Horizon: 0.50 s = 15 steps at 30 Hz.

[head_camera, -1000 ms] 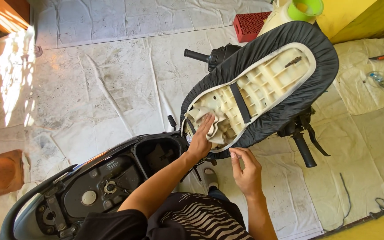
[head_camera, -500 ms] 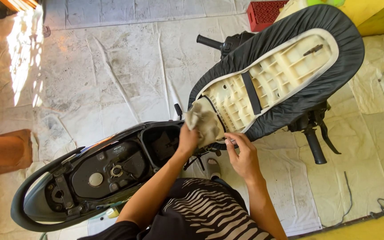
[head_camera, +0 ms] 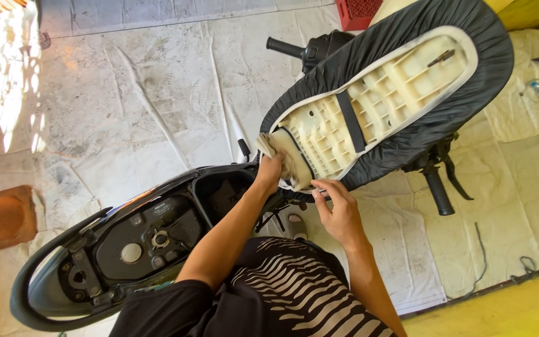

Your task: The person wipes the underside of a motorcycle seat with a cloth. They hold the seat with one hand while scrubbing the white plastic base with the other, focusing on the grooves and edges.

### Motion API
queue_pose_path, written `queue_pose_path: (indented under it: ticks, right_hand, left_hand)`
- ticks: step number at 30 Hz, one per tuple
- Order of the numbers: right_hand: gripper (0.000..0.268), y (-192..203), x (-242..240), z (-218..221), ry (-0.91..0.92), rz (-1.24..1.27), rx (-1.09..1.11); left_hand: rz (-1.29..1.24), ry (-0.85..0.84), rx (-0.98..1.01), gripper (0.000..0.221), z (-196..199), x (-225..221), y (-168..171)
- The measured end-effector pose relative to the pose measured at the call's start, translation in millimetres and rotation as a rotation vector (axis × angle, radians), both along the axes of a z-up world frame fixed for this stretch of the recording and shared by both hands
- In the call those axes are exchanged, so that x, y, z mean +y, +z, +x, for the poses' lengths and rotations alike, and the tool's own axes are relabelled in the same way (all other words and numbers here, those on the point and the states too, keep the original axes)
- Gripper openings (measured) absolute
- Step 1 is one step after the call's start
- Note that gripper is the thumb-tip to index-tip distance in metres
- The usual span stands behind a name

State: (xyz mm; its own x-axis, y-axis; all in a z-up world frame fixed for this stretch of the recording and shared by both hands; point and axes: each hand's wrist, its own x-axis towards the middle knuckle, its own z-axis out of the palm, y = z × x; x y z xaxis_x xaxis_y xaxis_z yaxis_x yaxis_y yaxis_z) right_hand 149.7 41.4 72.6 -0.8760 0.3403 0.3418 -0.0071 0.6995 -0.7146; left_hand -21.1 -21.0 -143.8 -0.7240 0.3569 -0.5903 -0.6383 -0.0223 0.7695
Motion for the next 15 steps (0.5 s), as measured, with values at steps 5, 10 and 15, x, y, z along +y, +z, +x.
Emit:
queue_pose_path:
  ticks: [5, 10, 15]
  right_hand:
    - [0.017, -11.4, 9.0, 3.1, -0.01, 0.002, -0.005]
    - [0.018, -8.4, 14.5, -5.5, -0.019, 0.006, 0.005]
    - [0.016, -0.3, 14.8, -7.5, -0.017, 0.015, 0.015]
  left_hand:
    - [-0.263, -0.296, 0.084, 0.059, 29.3, -16.1, -18.0]
    - [0.044, 0.093, -0.085, 0.048, -12.9, -21.3, 20.7]
    - [0.065, 0.522, -0.175, 0.069, -53.9, -11.3, -14.0]
